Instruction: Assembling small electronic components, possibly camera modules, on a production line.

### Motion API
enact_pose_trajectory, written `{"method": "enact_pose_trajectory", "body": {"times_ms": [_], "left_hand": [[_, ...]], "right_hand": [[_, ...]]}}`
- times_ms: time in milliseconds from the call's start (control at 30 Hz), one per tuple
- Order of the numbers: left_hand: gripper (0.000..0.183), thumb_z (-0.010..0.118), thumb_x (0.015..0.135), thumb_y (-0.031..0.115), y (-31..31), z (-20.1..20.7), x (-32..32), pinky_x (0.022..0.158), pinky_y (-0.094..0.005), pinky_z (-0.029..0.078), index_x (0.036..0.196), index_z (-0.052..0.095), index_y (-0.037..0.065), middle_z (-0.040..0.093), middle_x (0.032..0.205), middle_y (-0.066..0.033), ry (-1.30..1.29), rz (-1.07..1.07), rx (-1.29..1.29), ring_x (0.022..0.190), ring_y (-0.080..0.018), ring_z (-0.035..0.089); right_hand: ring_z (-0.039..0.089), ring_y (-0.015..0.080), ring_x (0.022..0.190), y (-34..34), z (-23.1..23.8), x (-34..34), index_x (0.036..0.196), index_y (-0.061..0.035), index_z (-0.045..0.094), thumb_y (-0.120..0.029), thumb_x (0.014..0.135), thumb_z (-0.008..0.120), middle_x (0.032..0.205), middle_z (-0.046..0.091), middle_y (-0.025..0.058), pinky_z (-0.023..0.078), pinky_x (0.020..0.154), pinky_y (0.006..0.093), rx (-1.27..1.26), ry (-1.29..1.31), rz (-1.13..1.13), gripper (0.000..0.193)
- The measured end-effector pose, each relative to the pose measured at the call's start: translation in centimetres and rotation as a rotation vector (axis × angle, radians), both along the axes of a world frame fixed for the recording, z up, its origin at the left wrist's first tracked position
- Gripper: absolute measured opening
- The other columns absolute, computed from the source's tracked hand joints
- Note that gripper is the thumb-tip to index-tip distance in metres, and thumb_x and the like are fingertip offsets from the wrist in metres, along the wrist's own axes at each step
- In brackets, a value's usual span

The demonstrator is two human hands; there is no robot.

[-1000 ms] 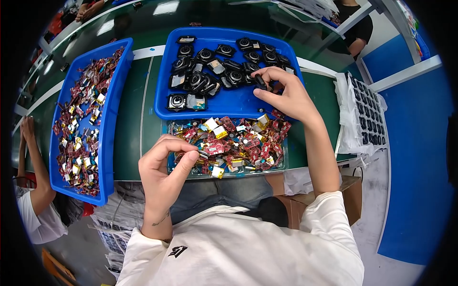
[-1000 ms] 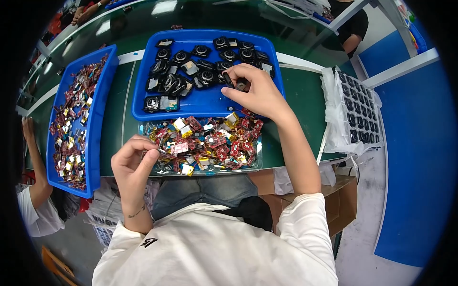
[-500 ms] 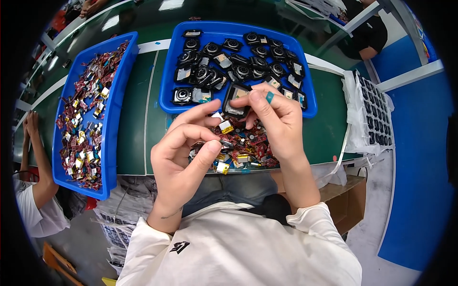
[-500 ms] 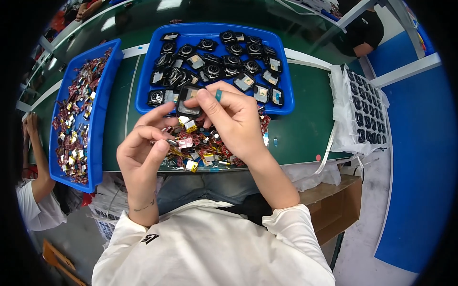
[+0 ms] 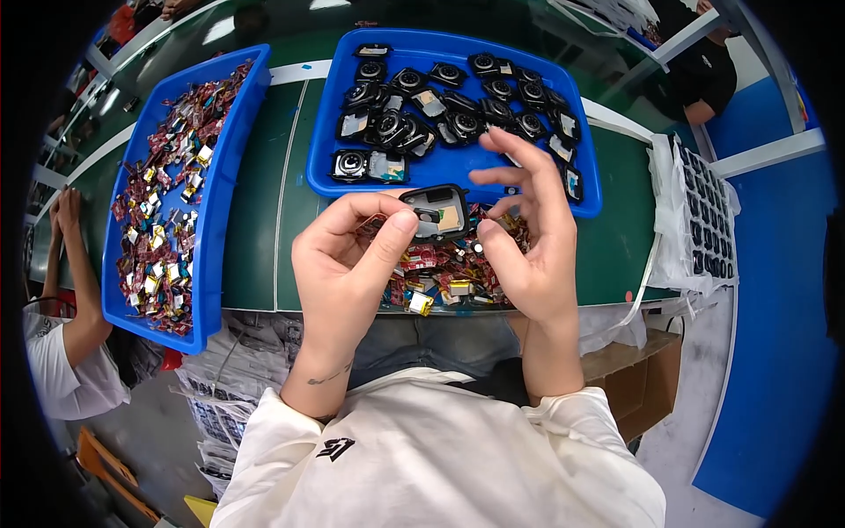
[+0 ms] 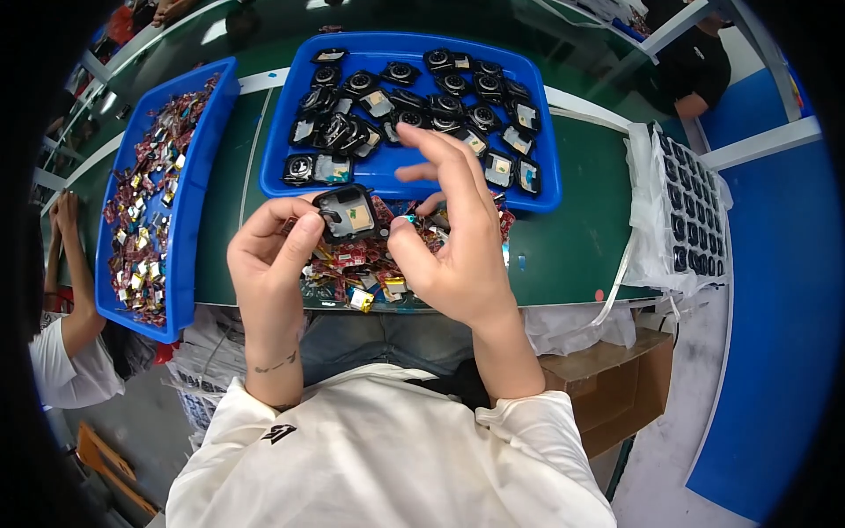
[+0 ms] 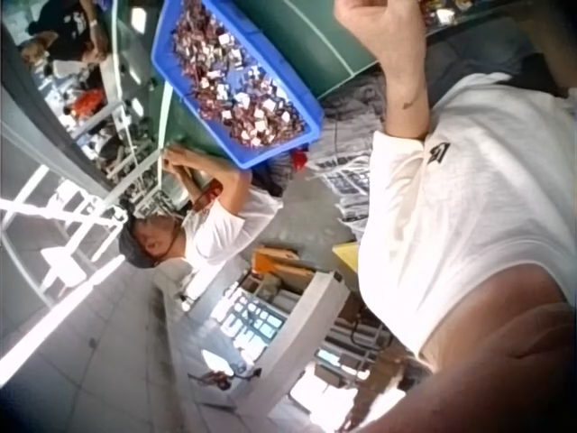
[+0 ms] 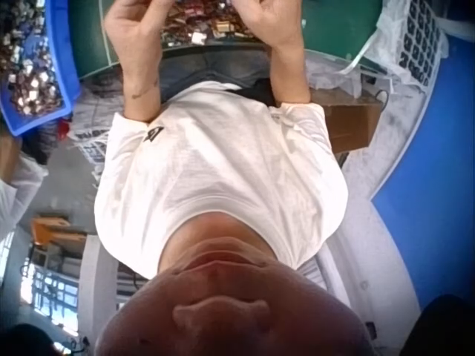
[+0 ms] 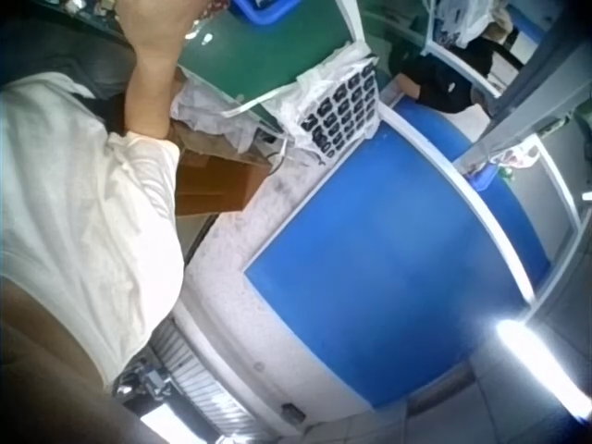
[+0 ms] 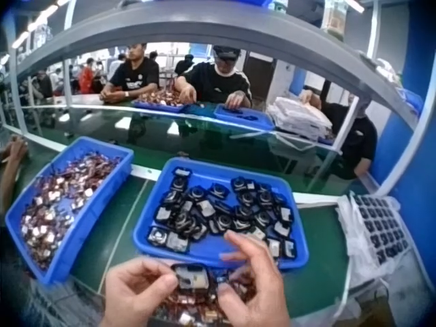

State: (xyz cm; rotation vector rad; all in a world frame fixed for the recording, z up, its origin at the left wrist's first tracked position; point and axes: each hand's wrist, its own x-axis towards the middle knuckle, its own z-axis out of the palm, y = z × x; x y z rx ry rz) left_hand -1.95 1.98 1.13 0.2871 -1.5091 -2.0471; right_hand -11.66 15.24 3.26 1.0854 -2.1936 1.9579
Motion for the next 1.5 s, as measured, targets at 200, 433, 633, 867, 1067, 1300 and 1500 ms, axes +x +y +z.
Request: {"method": "enact_pose_trajectory", "body": {"times_ms": [200,433,633,867,1067,1300,1500], "left_hand": [[0.009,0.065,0.084,0.002,0.7,0.3,-0.5,0.073,-0.0207,0.047,0.090,0.064,-0.004,0.065,0.095,-0.0097,-0.002,0.023,-0.073,0.080,-0.0083,0.059],[0.006,0.067,0.078,0.000,0.3,-0.7,-0.9,0.074,-0.0238,0.047,0.084,0.066,-0.002,0.064,0.099,-0.0120,-0.064,0.158,-0.331,0.084,-0.0124,0.059],[0.006,0.068,0.076,0.002,0.2,-0.2,-1.2,0.070,-0.0234,0.046,0.081,0.067,-0.001,0.063,0.096,-0.0100,-0.091,0.194,-0.387,0.082,-0.0127,0.059],[0.006,0.069,0.076,0.003,0.1,-0.4,-1.3,0.065,-0.0211,0.044,0.080,0.067,-0.001,0.064,0.096,-0.0085,-0.103,0.187,-0.371,0.079,-0.0109,0.058],[0.005,0.069,0.076,0.004,0.1,-0.2,-1.3,0.066,-0.0221,0.044,0.080,0.068,0.000,0.066,0.095,-0.0083,-0.103,0.180,-0.355,0.079,-0.0114,0.059],[0.006,0.069,0.076,0.006,0.1,-0.3,-1.2,0.078,-0.0278,0.045,0.080,0.069,0.001,0.068,0.096,-0.0099,-0.127,0.178,-0.347,0.090,-0.0170,0.058],[0.006,0.069,0.077,0.005,0.0,-0.5,-1.1,0.080,-0.0279,0.045,0.081,0.069,0.001,0.068,0.097,-0.0103,-0.133,0.159,-0.315,0.089,-0.0166,0.059]], "right_hand": [[0.060,0.0112,0.086,-0.3,-1.1,0.6,0.113,0.0046,0.059,0.008,0.080,0.061,0.114,0.058,0.0129,0.052,0.068,0.0198,-0.161,-0.378,0.282,0.034],[0.062,0.0102,0.084,-0.9,-1.5,1.1,0.110,0.0047,0.061,0.007,0.081,0.061,0.103,0.064,0.0098,0.054,0.071,0.0213,-0.165,-0.380,0.237,0.029],[0.063,0.0109,0.084,-1.0,-1.4,1.3,0.108,0.0035,0.063,0.005,0.081,0.063,0.100,0.065,0.0097,0.054,0.072,0.0225,-0.132,-0.314,0.181,0.027],[0.064,0.0126,0.085,-1.1,-1.6,1.4,0.107,0.0037,0.063,0.005,0.081,0.063,0.100,0.066,0.0105,0.054,0.072,0.0234,-0.141,-0.285,0.159,0.026],[0.066,0.0137,0.085,-1.2,-1.7,1.5,0.106,0.0040,0.064,0.004,0.081,0.063,0.100,0.067,0.0118,0.055,0.073,0.0240,-0.137,-0.232,0.140,0.025],[0.067,0.0141,0.082,-1.4,-1.9,1.5,0.104,0.0037,0.065,0.004,0.081,0.063,0.099,0.068,0.0120,0.055,0.072,0.0244,-0.129,-0.186,0.116,0.023],[0.066,0.0139,0.083,-1.3,-2.1,1.5,0.105,0.0037,0.065,0.003,0.081,0.063,0.099,0.068,0.0121,0.055,0.072,0.0244,-0.132,-0.199,0.124,0.024]]}}
